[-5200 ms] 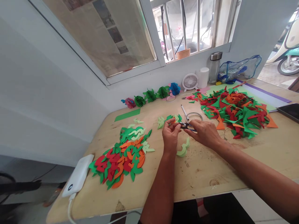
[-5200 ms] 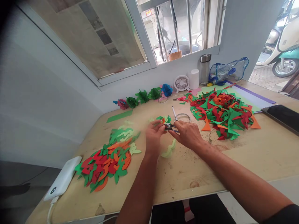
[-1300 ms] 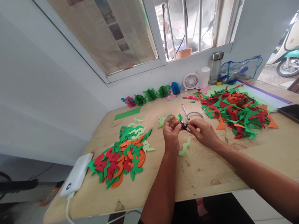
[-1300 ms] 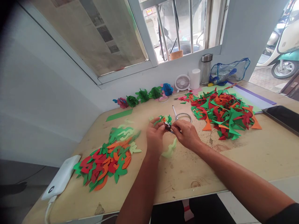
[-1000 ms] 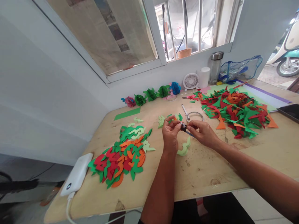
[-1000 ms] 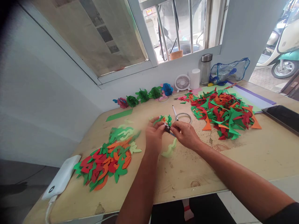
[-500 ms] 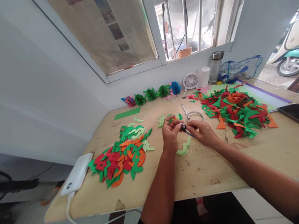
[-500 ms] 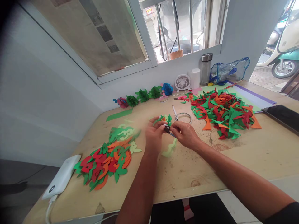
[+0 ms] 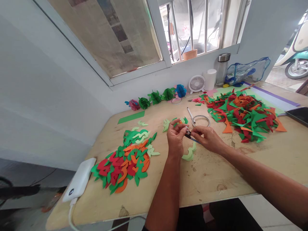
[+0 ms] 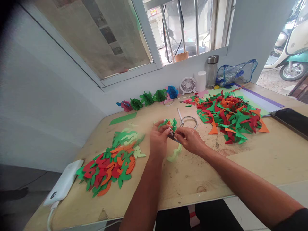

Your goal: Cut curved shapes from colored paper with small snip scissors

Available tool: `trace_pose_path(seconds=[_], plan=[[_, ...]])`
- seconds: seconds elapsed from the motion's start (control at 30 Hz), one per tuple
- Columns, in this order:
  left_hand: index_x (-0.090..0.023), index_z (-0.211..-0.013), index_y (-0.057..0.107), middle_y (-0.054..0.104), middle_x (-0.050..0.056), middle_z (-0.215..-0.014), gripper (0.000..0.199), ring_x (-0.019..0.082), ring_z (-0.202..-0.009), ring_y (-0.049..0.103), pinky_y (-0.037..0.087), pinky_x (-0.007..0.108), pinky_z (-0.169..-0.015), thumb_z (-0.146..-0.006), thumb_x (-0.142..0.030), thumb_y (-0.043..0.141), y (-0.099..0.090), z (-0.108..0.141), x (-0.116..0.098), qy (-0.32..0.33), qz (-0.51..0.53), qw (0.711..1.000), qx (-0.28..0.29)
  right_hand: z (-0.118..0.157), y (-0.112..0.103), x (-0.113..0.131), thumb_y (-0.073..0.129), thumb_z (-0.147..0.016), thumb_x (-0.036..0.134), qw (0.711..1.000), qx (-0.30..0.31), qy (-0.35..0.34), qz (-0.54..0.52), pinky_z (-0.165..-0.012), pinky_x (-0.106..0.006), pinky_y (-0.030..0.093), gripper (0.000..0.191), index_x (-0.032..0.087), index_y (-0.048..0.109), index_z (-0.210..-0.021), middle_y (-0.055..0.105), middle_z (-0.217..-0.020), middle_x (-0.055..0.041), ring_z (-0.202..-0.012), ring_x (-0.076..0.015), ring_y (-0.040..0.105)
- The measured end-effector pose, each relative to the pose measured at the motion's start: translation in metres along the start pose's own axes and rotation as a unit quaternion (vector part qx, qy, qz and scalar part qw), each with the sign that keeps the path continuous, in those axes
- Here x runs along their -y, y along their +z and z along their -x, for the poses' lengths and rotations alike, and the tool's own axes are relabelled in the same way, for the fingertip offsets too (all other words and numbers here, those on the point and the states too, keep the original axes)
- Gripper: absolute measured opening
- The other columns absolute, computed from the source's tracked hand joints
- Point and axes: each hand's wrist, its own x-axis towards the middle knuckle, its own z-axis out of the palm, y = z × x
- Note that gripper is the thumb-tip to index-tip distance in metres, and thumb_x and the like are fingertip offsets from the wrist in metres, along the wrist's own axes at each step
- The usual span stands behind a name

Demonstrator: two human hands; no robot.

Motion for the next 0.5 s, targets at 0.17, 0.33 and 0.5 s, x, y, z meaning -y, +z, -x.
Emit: trace_pose_path(seconds=[0.17,0.33,0.5], plan=[[-0.018,-0.104,0.052,0.067,0.000,-0.077,0.045,0.011,-0.067,0.062,0.049,0.026,-0.070,-0.064,-0.017,0.072,-0.0006,-0.0003,-0.0008,0.004,0.011,1.000,0.001,-0.0001,-0.0017,0.0021,0.048,-0.085,0.028,1.000,-0.001,0.004,0.004,-0.055,-0.022,0.033,0.020,0.018,0.057,-0.071,0.054,-0.061,0.0008,-0.057,-0.0107,0.045],[-0.018,-0.111,0.051,0.068,0.002,-0.077,0.052,0.014,-0.068,0.064,0.050,0.029,-0.072,-0.066,-0.027,0.075,0.0009,0.0000,-0.0026,0.012,-0.008,1.000,-0.013,-0.0007,-0.0019,0.0016,0.048,-0.084,0.029,1.000,-0.003,0.014,0.016,-0.055,-0.023,0.032,0.020,0.018,0.057,-0.069,0.054,-0.060,0.0008,-0.056,-0.0112,0.045],[-0.016,-0.112,0.051,0.067,0.001,-0.072,0.049,0.013,-0.068,0.065,0.049,0.027,-0.073,-0.069,-0.029,0.073,0.0027,0.0021,-0.0033,0.019,-0.059,0.998,-0.003,-0.0009,-0.0010,0.0000,0.047,-0.083,0.028,1.000,0.001,0.012,0.010,-0.055,-0.023,0.032,0.020,0.018,0.056,-0.068,0.053,-0.059,0.0010,-0.056,-0.0108,0.044]])
